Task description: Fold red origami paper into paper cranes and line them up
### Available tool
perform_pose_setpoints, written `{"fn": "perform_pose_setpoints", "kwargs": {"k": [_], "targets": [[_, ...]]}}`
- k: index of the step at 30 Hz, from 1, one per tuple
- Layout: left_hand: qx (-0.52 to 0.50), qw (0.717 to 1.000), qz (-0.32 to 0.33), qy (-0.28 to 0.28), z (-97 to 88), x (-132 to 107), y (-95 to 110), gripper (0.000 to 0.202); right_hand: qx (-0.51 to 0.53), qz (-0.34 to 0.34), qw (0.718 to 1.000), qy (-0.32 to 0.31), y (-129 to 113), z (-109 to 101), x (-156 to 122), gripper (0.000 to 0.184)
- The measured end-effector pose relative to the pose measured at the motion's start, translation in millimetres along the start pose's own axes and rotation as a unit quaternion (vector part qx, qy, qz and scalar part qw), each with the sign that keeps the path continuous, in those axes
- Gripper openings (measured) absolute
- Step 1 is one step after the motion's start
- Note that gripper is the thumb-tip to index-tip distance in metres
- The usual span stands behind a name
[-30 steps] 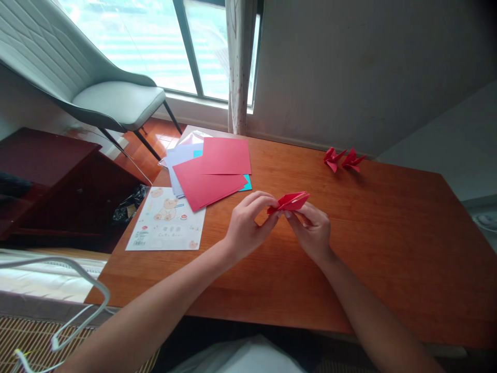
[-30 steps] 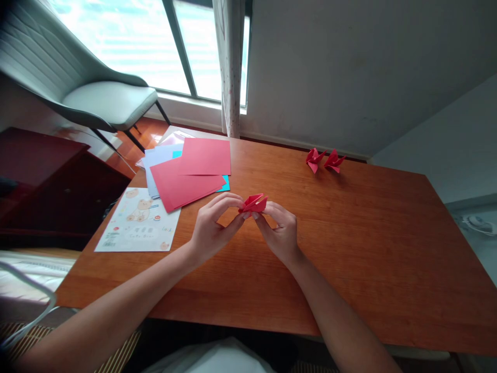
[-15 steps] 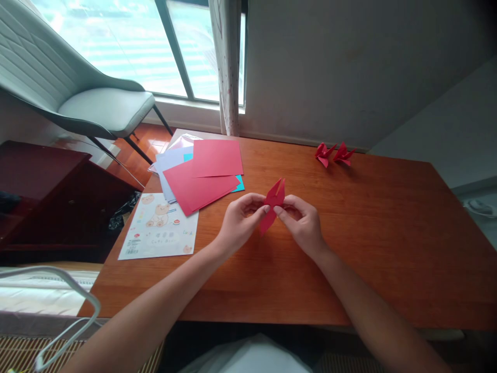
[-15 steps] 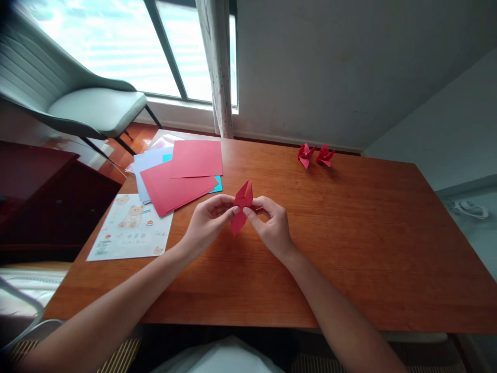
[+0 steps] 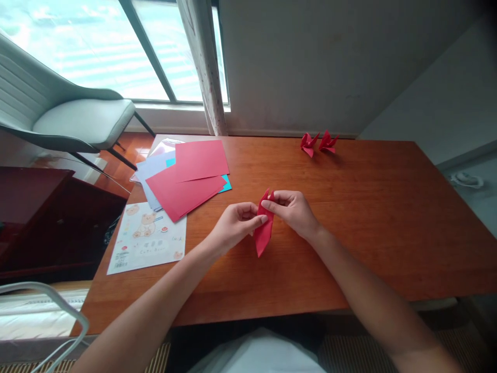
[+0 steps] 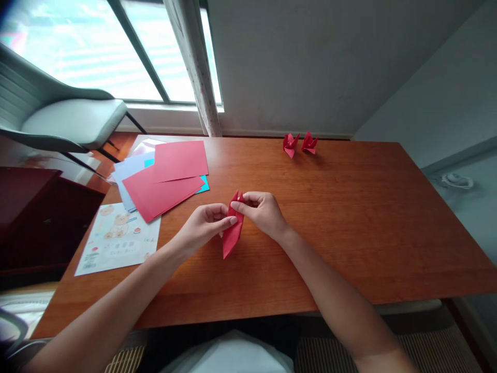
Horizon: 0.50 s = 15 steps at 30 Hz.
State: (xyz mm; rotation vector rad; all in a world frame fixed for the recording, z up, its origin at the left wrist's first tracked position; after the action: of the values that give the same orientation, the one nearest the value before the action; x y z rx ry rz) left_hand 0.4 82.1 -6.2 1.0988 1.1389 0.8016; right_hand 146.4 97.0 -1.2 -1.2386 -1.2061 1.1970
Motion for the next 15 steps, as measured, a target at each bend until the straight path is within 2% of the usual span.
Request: {"fn": "perform_pose_setpoints", "kwargs": {"k": [6, 10, 15], "targets": [[0.021, 0.998, -0.024, -0.051, 3.2, -1.8, 0.0, 0.035, 0.015, -0.005, 1.0, 0.021, 0.4, -0.3, -1.2, 0.028], [0.03, 0.996, -0.045, -0.077, 7.8, -5.2, -1.4, 0.036, 0.006, -0.014, 0.997, 0.069, 3.5, -6.1, 0.7, 0.034], [0.039, 0.991, -0.07, -0.111, 12.6, -9.5, -3.4, 0.034, 0.025, -0.021, 0.995, 0.098, 6.3, -11.8, 2.8, 0.031]]}}
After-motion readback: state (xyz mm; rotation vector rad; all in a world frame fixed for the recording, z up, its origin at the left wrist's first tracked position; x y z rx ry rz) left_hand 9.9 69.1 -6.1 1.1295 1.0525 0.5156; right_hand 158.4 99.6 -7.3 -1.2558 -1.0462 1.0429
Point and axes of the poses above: each hand's wrist, its own x-axis towards the middle knuckle, its own z-axis out of the palm, y = z × x, the point moved 5 cm from there along x, towards the middle knuckle, and after that the axes turned 12 degrees about y, right-handed, at the moved point
